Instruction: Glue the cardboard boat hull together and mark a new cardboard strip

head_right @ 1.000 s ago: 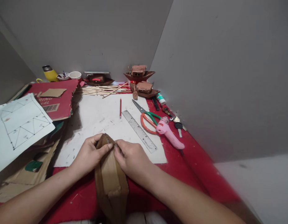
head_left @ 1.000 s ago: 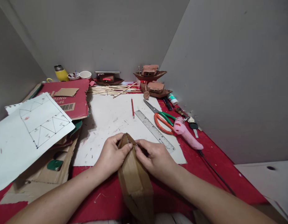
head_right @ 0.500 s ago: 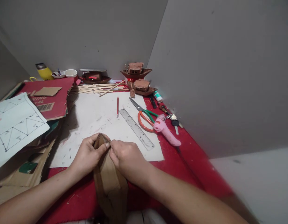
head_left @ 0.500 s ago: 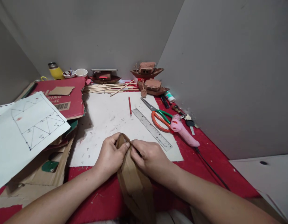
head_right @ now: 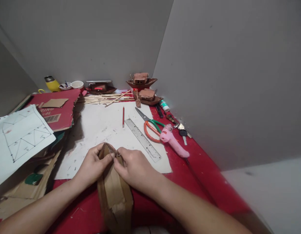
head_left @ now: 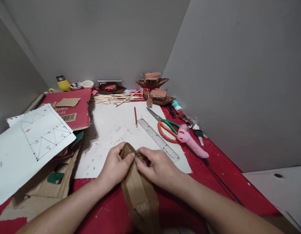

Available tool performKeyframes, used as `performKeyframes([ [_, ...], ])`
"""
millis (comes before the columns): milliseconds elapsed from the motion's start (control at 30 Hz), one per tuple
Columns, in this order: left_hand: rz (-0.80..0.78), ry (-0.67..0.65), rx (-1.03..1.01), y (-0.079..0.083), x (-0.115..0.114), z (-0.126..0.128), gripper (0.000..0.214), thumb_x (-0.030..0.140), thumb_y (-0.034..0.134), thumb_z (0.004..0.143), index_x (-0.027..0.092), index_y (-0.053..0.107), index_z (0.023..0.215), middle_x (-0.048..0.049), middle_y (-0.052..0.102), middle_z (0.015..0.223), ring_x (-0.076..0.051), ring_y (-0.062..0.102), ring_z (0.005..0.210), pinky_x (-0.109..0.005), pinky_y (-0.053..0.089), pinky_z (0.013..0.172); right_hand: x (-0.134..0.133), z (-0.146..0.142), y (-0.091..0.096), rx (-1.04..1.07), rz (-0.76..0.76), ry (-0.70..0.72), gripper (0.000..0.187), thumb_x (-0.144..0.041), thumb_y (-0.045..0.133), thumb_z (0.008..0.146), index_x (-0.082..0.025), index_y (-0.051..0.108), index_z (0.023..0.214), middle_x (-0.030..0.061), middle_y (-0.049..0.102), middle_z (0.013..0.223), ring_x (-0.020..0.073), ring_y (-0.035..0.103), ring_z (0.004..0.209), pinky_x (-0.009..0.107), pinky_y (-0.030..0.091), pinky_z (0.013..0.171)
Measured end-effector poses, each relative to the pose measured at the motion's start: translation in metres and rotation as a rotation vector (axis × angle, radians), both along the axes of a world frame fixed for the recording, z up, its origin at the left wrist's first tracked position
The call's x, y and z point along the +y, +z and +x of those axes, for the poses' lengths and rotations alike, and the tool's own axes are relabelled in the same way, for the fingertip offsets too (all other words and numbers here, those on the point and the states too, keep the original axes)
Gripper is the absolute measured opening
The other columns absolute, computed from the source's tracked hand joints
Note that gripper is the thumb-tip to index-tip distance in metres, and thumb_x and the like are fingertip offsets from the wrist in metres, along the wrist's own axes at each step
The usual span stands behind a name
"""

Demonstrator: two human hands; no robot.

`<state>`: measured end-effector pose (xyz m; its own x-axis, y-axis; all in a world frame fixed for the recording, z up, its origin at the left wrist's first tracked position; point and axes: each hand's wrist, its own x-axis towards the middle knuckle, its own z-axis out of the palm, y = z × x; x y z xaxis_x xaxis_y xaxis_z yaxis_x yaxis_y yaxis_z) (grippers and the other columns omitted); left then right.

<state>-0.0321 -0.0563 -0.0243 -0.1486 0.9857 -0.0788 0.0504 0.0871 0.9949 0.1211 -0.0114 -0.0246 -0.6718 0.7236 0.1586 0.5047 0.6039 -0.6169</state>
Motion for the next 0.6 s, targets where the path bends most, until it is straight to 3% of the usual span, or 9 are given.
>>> performKeyframes([
  [67,0.012,0.002,0.004,0.0,0.0,-0.002,0.008,0.022,0.06,0.076,0.015,0.06,0.078,0.0013,0.061,0.069,-0.014,0.054,0.065,-0.024,0.044,0.063,0.001,0.002,0.003,0.041,-0.048,-0.011,0.012,-0.026,0.052,0.087,-0.018,0.061,0.09,-0.0006,0.062,0.062,0.013,0.056,0.053,0.023,0.04,0.053],
  [200,0.014,-0.019,0.047,0.003,0.001,-0.003,0.012,0.021,0.06,0.076,0.015,0.063,0.086,-0.0017,0.066,0.079,-0.016,0.059,0.074,-0.026,0.047,0.071,0.003,0.005,0.003,0.127,-0.058,-0.054,0.029,-0.024,0.056,0.085,-0.017,0.059,0.113,0.0015,0.068,0.073,0.0137,0.062,0.058,0.023,0.046,0.058],
  [367,0.009,-0.032,-0.024,0.008,0.0,-0.004,0.031,0.017,0.062,0.074,0.016,0.059,0.104,-0.005,0.069,0.099,-0.019,0.063,0.093,-0.028,0.048,0.083,0.008,0.007,0.001,0.13,-0.005,-0.059,0.017,-0.017,0.049,0.087,-0.017,0.064,0.095,0.0026,0.068,0.07,0.0147,0.062,0.061,0.025,0.046,0.061],
  [467,-0.085,-0.1,-0.059,0.009,-0.002,-0.008,0.028,0.024,0.061,0.078,0.016,0.059,0.105,-0.0044,0.07,0.09,-0.018,0.064,0.082,-0.027,0.049,0.072,0.01,0.008,0.002,0.137,0.019,-0.091,0.018,-0.017,0.05,0.087,-0.016,0.065,0.095,0.0034,0.069,0.072,0.0151,0.062,0.063,0.025,0.046,0.062],
  [600,-0.083,-0.126,0.083,0.007,-0.004,-0.01,0.024,0.032,0.055,0.085,0.013,0.066,0.093,-0.0047,0.067,0.081,-0.019,0.061,0.074,-0.028,0.047,0.067,0.011,0.007,0.005,0.155,-0.017,-0.09,0.017,-0.018,0.05,0.086,-0.016,0.066,0.091,0.0027,0.068,0.07,0.0143,0.061,0.061,0.024,0.044,0.061],
])
